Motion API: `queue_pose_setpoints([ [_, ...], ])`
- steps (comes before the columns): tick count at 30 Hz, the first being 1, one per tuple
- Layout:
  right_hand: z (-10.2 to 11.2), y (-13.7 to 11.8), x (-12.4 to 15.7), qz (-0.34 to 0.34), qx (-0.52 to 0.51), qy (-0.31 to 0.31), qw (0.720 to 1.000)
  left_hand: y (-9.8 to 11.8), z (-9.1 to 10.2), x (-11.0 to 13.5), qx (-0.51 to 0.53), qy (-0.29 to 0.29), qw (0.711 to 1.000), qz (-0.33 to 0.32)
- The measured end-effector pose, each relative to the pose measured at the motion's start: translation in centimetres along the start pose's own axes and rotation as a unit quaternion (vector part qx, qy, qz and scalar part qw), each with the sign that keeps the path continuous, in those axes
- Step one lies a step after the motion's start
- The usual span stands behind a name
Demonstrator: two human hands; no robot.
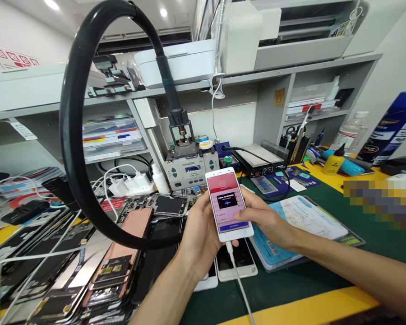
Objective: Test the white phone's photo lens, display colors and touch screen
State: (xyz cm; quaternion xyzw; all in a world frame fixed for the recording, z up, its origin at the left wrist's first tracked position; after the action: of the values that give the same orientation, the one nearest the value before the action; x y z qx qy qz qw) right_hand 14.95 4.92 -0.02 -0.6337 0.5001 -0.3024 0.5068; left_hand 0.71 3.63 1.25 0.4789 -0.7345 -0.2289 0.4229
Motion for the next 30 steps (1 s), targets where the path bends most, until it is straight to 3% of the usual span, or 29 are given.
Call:
queue_pose_setpoints([
  [30,0.05,0.05,0.14,0.001,0.011,-0.002,1.000,0.13,-0.08,0.28,-0.009,0.007,1.000,0.009],
])
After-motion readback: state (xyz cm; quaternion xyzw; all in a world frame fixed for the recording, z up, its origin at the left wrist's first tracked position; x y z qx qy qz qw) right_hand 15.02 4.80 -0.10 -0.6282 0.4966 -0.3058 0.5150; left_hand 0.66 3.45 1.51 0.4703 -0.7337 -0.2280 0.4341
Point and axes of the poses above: each hand's wrist, its own x-axis away from the middle knuckle, its own z-axis out of the back of the hand, y = z × x, the point moved 1 cm from there along -x, towards the middle knuckle, and after that the axes turned 15 degrees about y, right-handed, at the moved point
